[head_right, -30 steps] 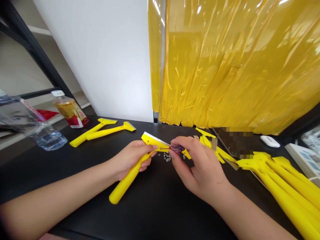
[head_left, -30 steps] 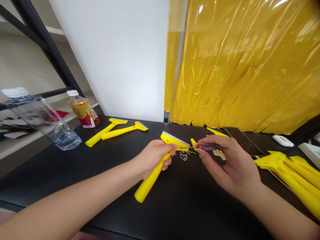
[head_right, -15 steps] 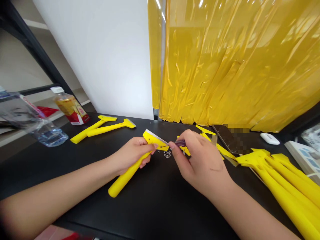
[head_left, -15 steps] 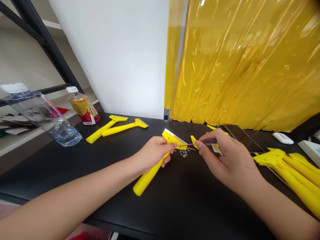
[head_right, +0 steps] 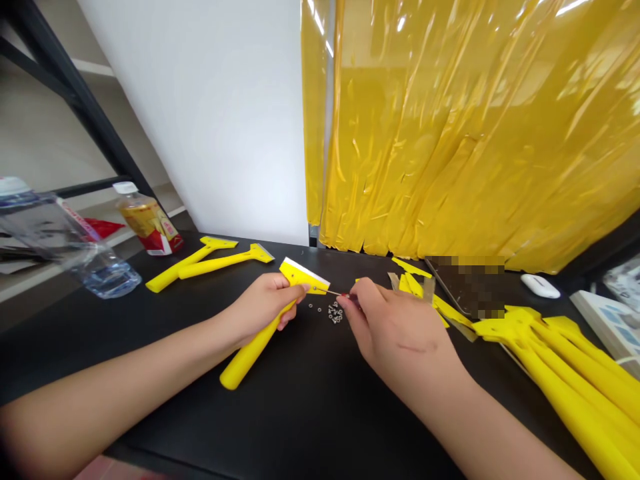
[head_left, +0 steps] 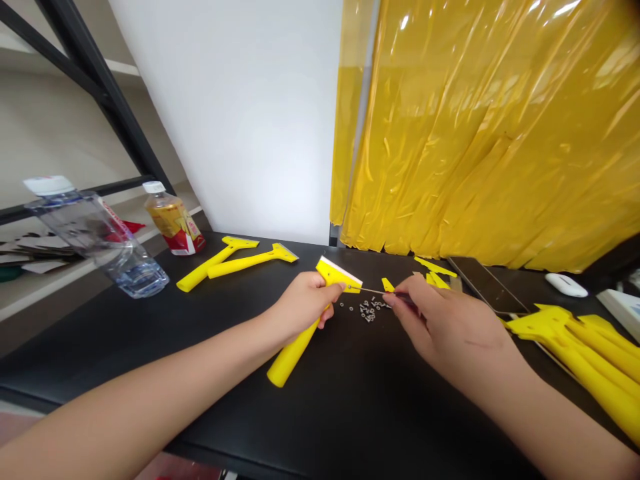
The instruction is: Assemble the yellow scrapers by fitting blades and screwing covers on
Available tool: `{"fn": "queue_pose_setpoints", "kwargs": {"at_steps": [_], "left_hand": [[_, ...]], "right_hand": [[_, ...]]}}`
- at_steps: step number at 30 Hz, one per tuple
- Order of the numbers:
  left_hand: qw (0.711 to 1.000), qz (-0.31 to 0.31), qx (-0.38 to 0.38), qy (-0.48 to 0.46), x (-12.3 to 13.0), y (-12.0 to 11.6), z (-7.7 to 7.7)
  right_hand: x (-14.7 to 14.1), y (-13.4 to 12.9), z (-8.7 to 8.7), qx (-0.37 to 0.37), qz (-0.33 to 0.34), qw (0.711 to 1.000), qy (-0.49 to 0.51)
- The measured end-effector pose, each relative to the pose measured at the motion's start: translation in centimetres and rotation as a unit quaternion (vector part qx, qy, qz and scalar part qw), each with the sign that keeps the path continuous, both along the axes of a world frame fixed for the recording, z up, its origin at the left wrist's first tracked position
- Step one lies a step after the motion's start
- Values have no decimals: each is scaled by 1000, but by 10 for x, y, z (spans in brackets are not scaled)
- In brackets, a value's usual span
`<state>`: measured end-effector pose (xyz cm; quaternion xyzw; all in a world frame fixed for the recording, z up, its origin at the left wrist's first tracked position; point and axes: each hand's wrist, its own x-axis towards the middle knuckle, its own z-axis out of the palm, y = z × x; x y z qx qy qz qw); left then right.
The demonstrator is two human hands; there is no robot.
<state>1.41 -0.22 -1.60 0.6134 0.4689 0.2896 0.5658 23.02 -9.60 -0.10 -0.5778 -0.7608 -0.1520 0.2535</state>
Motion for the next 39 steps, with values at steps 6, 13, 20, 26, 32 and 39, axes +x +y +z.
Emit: {"fn": "queue_pose_setpoints", "kwargs": {"at_steps": [6, 13, 20, 26, 32, 39], "left_hand": [[1000, -3, 23, 10, -1, 2, -2], [1000, 4, 5, 8, 1, 3, 0], [1000, 0, 11, 15, 0, 2, 1], [1000, 0, 12, 16, 1, 2, 1], [1000, -4, 10, 15, 0, 4, -3], [999, 7, 29, 33, -2, 7, -7]], "right_hand": [[-6, -1, -2, 3, -13, 1000, -2], [-5, -4, 0, -20, -17, 1000, -12], [-5, -4, 3, -34, -15, 999, -4], [-4, -4, 3, -48, -21, 999, -1], [-3, -3, 1, -53, -17, 998, -16], [-4, -2, 0, -56, -7, 998, 3]]}}
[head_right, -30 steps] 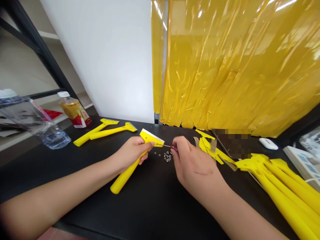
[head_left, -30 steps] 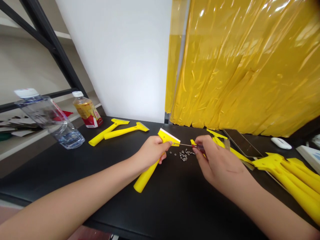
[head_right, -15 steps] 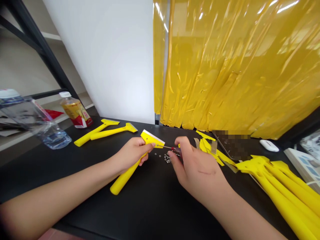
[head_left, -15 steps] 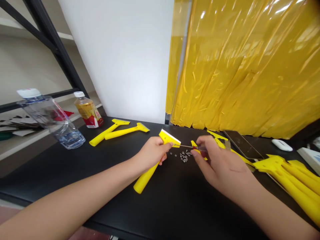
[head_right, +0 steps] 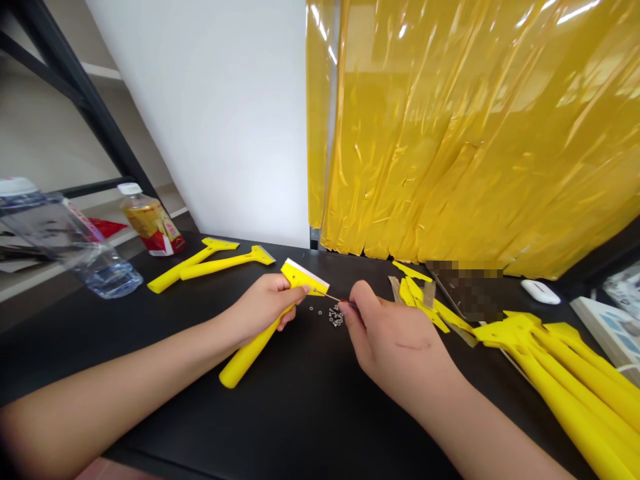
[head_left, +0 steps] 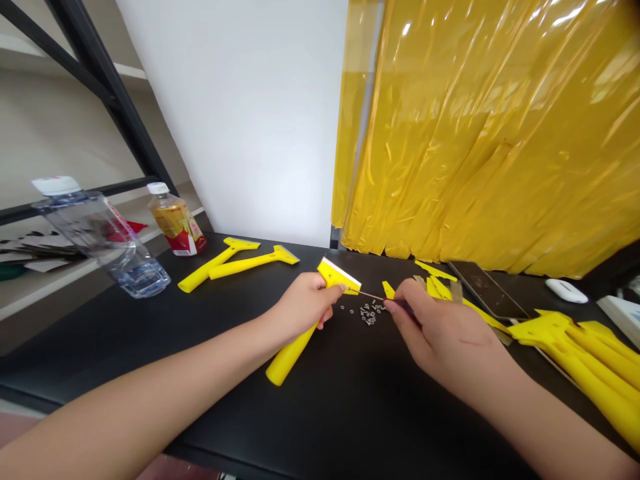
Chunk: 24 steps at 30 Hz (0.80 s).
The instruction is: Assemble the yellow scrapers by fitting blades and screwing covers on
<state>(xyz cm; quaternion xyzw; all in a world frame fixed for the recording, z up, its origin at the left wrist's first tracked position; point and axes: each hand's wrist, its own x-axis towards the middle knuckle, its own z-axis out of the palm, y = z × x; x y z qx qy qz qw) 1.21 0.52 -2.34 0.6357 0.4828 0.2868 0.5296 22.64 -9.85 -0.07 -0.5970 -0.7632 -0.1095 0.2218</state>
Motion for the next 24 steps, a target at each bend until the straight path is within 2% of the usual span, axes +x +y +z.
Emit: {"fn": "queue_pose_setpoints", "kwargs": {"at_steps": [9, 24], "left_hand": [[1000, -2, 5, 1, 0, -1, 2], [1000, -14, 9, 11, -1, -2, 2]], "right_hand": [[0, 1, 0, -14, -5, 999, 51], [1, 2, 1, -32, -16, 998, 44]]}}
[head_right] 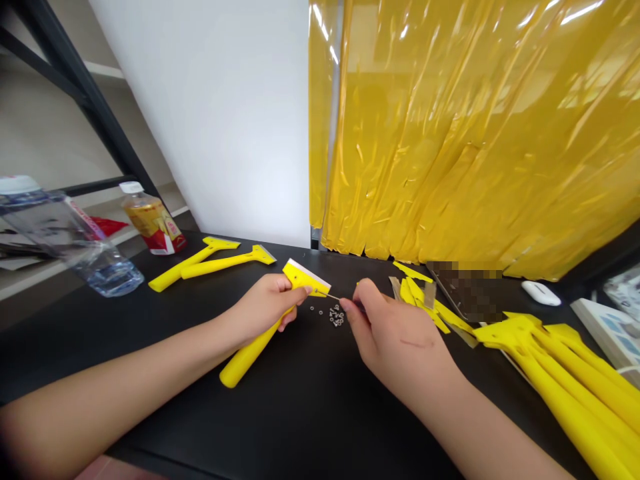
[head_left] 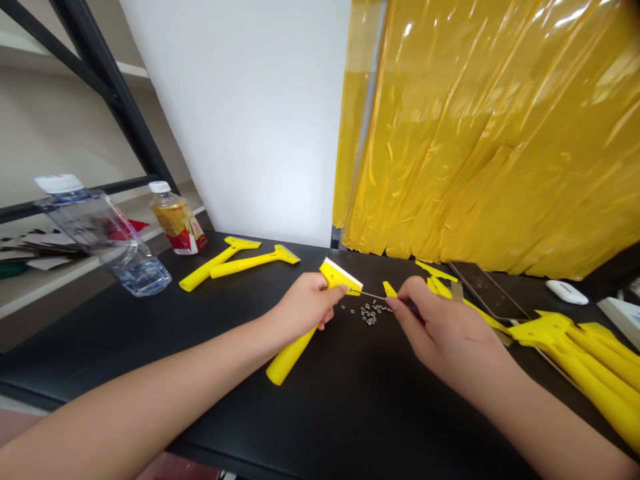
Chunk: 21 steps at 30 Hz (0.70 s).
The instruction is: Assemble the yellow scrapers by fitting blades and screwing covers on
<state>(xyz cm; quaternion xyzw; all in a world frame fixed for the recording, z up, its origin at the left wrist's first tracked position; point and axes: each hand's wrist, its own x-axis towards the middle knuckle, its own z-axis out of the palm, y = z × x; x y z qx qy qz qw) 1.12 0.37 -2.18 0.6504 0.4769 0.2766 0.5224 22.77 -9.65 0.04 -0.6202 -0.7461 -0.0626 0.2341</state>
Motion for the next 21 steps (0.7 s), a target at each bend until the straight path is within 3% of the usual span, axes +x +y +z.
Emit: {"fn": "queue_pose_setpoints", "kwargs": {"at_steps": [8, 21], "left_hand": [[1000, 0, 6, 5, 0, 0, 0], [1000, 3, 8, 2, 0, 2, -1]], "right_hand": [[1, 0, -1, 17, 7, 1000, 14], [0, 1, -1, -19, 12, 999, 43]]}}
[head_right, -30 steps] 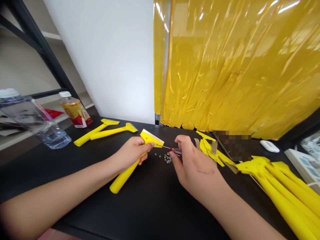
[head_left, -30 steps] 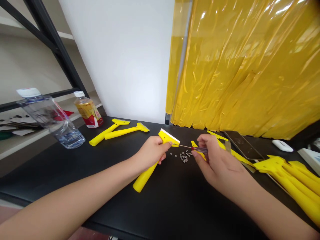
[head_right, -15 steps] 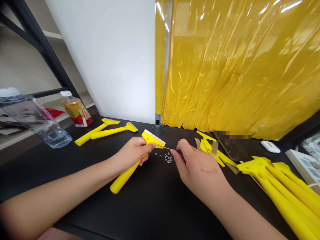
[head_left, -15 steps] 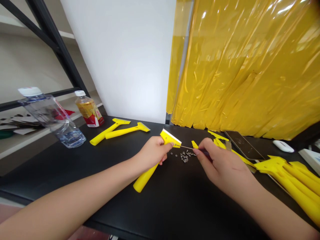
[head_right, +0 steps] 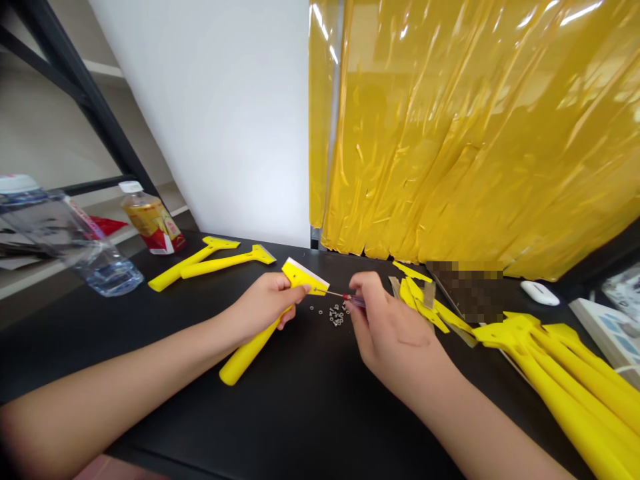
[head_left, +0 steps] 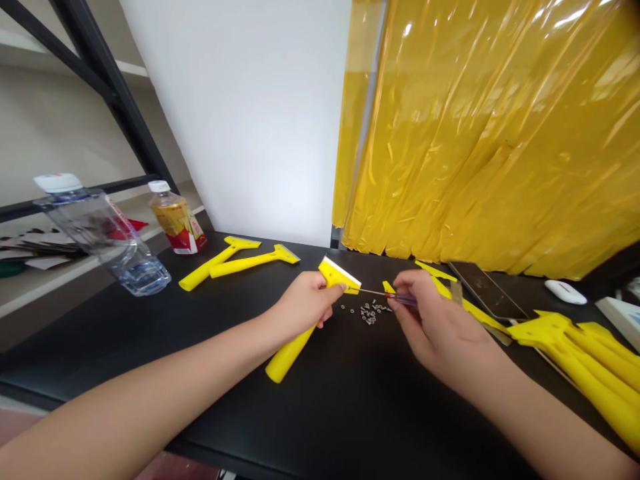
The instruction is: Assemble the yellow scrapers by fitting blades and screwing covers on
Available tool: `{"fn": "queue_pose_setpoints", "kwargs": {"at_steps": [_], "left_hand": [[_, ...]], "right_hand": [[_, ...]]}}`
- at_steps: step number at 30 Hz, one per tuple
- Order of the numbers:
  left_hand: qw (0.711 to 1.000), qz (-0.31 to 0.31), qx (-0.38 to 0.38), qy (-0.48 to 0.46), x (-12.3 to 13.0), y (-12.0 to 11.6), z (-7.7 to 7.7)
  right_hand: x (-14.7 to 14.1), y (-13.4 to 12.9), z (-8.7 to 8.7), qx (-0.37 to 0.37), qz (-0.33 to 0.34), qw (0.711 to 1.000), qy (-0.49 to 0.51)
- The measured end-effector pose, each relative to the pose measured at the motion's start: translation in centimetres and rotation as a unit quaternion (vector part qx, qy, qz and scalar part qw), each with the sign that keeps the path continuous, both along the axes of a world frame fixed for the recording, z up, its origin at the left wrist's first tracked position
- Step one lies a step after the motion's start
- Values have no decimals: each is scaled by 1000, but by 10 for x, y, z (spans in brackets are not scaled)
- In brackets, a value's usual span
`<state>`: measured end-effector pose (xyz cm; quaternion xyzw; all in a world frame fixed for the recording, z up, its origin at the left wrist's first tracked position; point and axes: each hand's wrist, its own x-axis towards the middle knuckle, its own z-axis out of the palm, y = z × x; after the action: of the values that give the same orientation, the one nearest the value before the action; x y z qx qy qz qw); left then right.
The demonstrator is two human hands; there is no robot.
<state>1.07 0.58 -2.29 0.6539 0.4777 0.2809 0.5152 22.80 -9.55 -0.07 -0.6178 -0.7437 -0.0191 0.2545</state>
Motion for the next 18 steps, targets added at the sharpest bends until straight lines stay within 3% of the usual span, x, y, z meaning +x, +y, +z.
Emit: {"fn": "queue_pose_setpoints", "kwargs": {"at_steps": [3, 8, 13, 15, 18], "left_hand": [[1000, 1, -1, -2, 0, 1, 0], [1000, -14, -3, 3, -1, 1, -3], [1000, -19, 6, 14, -2, 1, -7], [1000, -12, -2, 0, -2, 0, -5], [999, -5, -28, -43, 1, -1, 1]], "right_hand": [[1, 1, -1, -24, 9, 1000, -17], [5, 4, -3, 1, 25, 999, -29], [1, 3, -6, 29, -27, 999, -33], [-2, 3, -8, 31, -35, 999, 1], [-3, 6, -11, -3, -10, 989, 146]]}}
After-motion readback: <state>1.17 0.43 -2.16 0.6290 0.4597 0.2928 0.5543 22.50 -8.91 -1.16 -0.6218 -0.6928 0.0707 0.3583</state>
